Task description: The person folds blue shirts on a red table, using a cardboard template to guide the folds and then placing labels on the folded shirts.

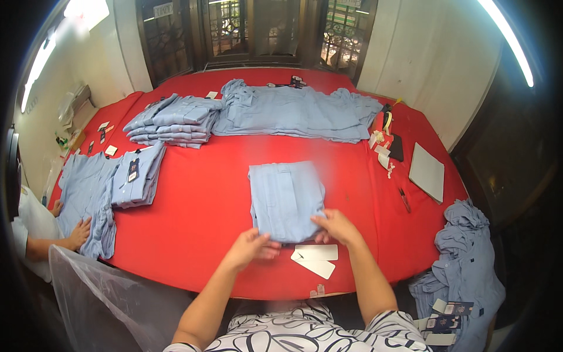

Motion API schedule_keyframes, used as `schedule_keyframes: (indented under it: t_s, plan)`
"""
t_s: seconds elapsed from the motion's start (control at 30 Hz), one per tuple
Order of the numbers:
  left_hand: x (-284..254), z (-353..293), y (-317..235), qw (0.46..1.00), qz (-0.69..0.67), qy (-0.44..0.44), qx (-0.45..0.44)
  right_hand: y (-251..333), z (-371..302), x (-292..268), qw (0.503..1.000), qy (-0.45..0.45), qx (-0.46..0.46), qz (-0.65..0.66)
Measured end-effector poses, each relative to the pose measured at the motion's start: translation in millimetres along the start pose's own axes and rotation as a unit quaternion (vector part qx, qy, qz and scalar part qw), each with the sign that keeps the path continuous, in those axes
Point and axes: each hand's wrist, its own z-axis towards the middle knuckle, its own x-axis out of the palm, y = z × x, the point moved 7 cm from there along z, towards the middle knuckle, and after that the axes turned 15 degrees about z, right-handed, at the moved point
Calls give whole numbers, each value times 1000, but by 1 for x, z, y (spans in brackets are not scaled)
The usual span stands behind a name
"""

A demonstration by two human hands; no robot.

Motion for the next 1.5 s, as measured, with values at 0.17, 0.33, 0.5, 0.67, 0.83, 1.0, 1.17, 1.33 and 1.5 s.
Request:
schedule_keyframes:
  t_s: [0.17, 0.33, 0.5, 0.67, 0.83, 1.0, 1.17, 1.33, 1.5]
  plan:
    - [-34, 57, -120, 977, 3, -84, 194, 104, 68, -13, 966, -37, -253, -31]
    - [-44, 56, -128, 941, 66, -155, 294, 105, 38, -5, 956, -16, -243, 166]
    - [-26, 26, -18, 912, 383, -146, 17, -14, 13, -28, 978, -98, -64, -170]
    - [-3, -5, -11, 792, 505, -299, 171, -35, -9, -29, 938, -209, -147, -234]
    - [-6, -13, -8, 798, 495, -294, 178, -35, -13, -26, 926, -212, -154, -273]
    - [-5, -15, -8, 780, 518, -292, 194, -34, -15, -23, 920, -195, -161, -299]
    - [18, -24, -53, 694, 601, -304, 253, -25, -12, -26, 931, -179, -152, -279]
    - [57, 18, -55, 605, 697, -162, 348, 23, 8, -28, 936, -179, -122, -279]
    - [52, 34, -13, 613, 698, -155, 337, 53, 84, -21, 855, -250, -260, -374]
